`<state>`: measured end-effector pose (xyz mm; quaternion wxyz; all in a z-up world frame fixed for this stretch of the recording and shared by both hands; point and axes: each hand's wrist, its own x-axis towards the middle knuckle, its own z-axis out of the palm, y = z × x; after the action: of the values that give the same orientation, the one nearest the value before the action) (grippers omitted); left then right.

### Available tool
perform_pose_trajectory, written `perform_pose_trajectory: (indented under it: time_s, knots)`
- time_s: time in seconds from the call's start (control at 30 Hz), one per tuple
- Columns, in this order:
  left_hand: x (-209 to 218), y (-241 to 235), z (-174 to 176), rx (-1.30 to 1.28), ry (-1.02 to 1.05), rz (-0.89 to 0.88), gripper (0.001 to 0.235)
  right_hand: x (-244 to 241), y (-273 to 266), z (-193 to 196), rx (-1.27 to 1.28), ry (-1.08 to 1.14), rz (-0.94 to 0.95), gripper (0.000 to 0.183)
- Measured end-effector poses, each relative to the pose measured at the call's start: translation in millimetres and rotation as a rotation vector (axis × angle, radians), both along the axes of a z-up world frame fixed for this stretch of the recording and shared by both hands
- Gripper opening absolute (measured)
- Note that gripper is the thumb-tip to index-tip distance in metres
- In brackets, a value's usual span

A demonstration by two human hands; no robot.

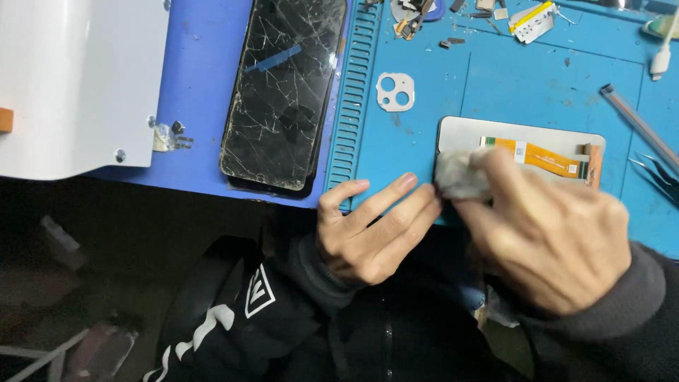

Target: Cleaning a mobile phone LCD assembly with a cloth and liquid solvent before using a precision scraper tool on the edges.

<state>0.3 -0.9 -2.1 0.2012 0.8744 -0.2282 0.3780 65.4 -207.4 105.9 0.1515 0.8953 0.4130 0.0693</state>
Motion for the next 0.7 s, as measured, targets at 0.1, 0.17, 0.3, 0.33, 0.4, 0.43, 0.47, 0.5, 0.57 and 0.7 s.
perform_pose_trajectory:
  time_s: [0.1, 0.17, 0.3, 0.33, 0.4, 0.43, 0.47, 0.5, 0.57, 0.7]
  knots:
    - [-2, 1, -1, -0.004, -0.002, 0.018, 0.02, -4, 0, -2, 0.131, 0.057, 0.176, 0.026]
    - [-2, 1, 0, -0.009, -0.009, 0.026, 0.021, 1, 7, 7, -0.008, -0.025, 0.005, 0.027]
    - [-2, 0, 1, -0.008, -0.005, 0.024, 0.021, -8, -1, 1, 0.09, -0.095, 0.16, 0.033]
    - [-3, 1, 0, -0.008, 0.0, 0.025, 0.021, -9, -5, -1, 0.03, -0.028, 0.093, 0.03]
    - [-3, -1, 0, -0.013, -0.003, 0.023, 0.021, -10, -9, 0, -0.035, 0.03, 0.022, 0.028]
    - [-2, -1, 0, -0.012, 0.002, 0.025, 0.022, -10, -7, 0, 0.007, -0.017, 0.052, 0.024]
    - [-2, -1, 1, -0.012, 0.008, 0.027, 0.022, -9, -5, 1, 0.049, -0.064, 0.083, 0.022]
    - [-3, -1, 1, -0.009, 0.01, 0.024, 0.022, -9, -6, 0, 0.051, -0.062, 0.079, 0.022]
    - [-3, -1, 2, -0.011, 0.012, 0.03, 0.022, -7, -10, 0, -0.054, 0.028, 0.02, 0.027]
    - [-2, -2, 2, -0.003, 0.005, 0.04, 0.021, -7, -7, -3, 0.019, -0.097, 0.075, 0.03]
